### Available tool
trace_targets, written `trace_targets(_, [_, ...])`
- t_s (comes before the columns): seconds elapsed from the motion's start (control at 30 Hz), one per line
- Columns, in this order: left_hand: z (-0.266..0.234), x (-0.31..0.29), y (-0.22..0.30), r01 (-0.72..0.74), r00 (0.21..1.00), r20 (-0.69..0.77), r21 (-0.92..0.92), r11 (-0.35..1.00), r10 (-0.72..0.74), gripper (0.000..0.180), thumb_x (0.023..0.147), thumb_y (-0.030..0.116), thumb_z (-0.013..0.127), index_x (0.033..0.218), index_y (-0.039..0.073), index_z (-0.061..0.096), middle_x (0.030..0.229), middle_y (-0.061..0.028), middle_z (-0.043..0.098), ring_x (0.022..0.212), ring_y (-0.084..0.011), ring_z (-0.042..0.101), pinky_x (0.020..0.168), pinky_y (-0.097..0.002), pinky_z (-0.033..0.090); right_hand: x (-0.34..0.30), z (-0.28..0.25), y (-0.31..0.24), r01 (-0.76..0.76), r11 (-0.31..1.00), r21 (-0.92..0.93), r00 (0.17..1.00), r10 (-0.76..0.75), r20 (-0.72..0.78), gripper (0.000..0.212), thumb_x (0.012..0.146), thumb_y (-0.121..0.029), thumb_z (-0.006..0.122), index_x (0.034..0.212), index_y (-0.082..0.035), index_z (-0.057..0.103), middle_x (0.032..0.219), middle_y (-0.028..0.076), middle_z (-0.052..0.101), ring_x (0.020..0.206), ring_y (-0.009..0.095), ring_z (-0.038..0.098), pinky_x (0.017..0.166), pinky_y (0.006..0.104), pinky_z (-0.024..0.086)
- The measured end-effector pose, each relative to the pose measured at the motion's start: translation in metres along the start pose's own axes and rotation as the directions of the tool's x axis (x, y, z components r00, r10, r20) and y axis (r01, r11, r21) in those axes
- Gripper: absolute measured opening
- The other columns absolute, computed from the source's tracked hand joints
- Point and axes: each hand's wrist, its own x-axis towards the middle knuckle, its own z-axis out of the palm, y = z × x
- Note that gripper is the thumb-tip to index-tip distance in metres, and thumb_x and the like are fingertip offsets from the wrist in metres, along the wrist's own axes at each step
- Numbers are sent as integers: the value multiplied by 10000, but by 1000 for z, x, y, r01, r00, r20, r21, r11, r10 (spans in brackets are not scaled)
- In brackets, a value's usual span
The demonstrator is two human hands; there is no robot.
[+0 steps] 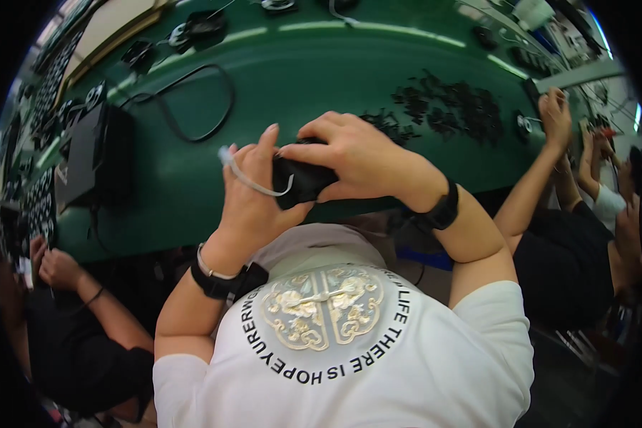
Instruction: Manually assemble small electronic components and wiring onto plastic housings at an industrial workstation.
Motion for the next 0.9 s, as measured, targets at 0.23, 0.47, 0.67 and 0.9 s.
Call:
trace_targets(0.23, [1, -4, 0, -55, 998, 4, 79, 995, 55, 969, 614, 175, 805, 1450, 38, 333, 1119, -142, 576, 1124, -348, 525, 1120, -516, 258, -6, 17, 5, -33, 997, -71, 998, 28, -64, 687, 585, -338, 850, 1225, -239, 622, 1082, 92, 595, 1005, 293, 568, 845, 426, 436])
trace_targets(0.47, [-31, 6, -25, -50, 988, 149, 90, 995, 37, 698, 681, 125, 780, 1315, 25, 506, 1116, -144, 603, 1153, -360, 541, 1088, -501, 327, 5, 35, -17, -182, 952, -248, 961, 118, -252, 655, 590, -444, 812, 1110, -90, 629, 948, 112, 610, 931, 285, 573, 863, 431, 405])
trace_targets(0.67, [-29, -6, -12, -73, 996, 46, -1, 997, 73, 305, 816, 82, 700, 1115, 23, 672, 1156, -186, 627, 1135, -364, 560, 961, -436, 448, 29, 49, -35, -343, 884, -318, 909, 228, -348, 616, 629, -506, 744, 951, -1, 602, 790, 103, 604, 799, 273, 581, 796, 417, 387])
trace_targets(0.9, [-27, 4, 5, -122, 992, 63, 276, 953, 108, 368, 787, 198, 748, 1149, 149, 712, 1196, -174, 618, 1093, -354, 568, 972, -452, 410, 9, 25, -38, -309, 944, -113, 944, 291, -154, 797, 639, -439, 824, 1187, 50, 513, 797, 126, 631, 782, 267, 638, 747, 378, 447])
